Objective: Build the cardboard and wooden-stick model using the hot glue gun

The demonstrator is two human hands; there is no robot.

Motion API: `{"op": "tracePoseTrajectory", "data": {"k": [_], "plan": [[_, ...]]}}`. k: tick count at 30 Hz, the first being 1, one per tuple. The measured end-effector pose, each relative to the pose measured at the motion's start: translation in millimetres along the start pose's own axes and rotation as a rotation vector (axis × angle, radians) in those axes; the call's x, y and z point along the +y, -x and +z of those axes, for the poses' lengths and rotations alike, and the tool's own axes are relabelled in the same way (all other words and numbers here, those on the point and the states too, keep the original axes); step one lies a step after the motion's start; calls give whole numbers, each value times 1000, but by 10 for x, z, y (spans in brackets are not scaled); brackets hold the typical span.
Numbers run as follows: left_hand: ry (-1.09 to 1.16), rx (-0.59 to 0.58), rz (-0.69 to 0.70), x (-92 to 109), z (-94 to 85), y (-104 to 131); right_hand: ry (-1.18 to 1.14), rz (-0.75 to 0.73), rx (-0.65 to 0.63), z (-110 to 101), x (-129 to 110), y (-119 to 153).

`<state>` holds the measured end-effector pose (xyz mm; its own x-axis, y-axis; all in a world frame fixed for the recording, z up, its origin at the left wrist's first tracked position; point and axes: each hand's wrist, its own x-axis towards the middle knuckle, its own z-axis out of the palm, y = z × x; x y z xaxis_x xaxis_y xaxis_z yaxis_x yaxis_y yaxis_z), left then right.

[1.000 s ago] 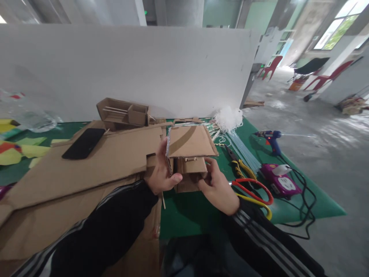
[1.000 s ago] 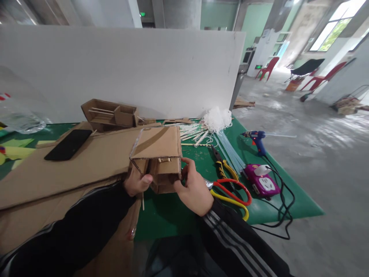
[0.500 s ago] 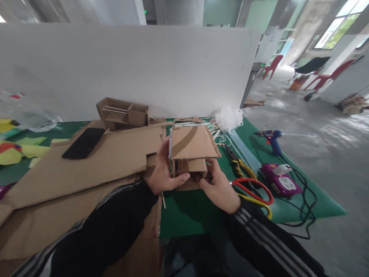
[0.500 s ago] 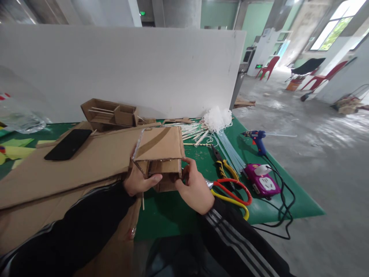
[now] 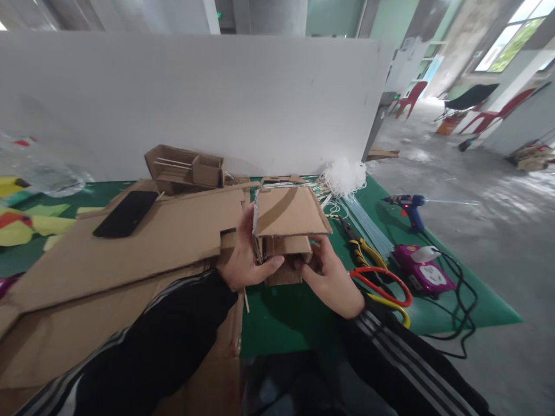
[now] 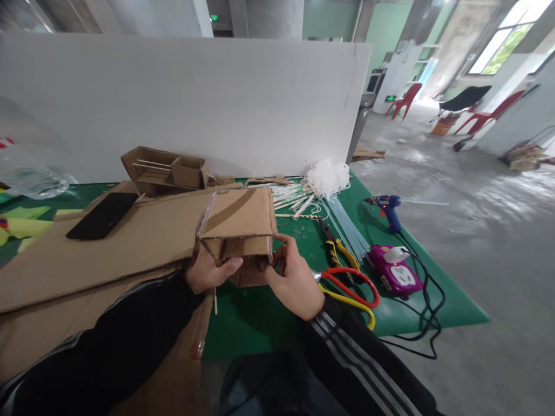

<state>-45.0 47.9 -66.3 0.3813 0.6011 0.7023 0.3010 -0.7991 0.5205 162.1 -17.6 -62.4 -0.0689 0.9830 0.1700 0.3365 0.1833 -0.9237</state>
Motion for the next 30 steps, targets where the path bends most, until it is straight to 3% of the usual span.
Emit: {"op": "tracePoseTrajectory", "data": {"k": [7,16,30], "plan": [[5,2,-2,6,17,2,16,8,-153,-94,74,20],[30,36,-24,22,29,-6,200,-16,-78,52,257,-167],[61,34,-24,77,28,-44,162,25,-99,93,269,-195]]}}
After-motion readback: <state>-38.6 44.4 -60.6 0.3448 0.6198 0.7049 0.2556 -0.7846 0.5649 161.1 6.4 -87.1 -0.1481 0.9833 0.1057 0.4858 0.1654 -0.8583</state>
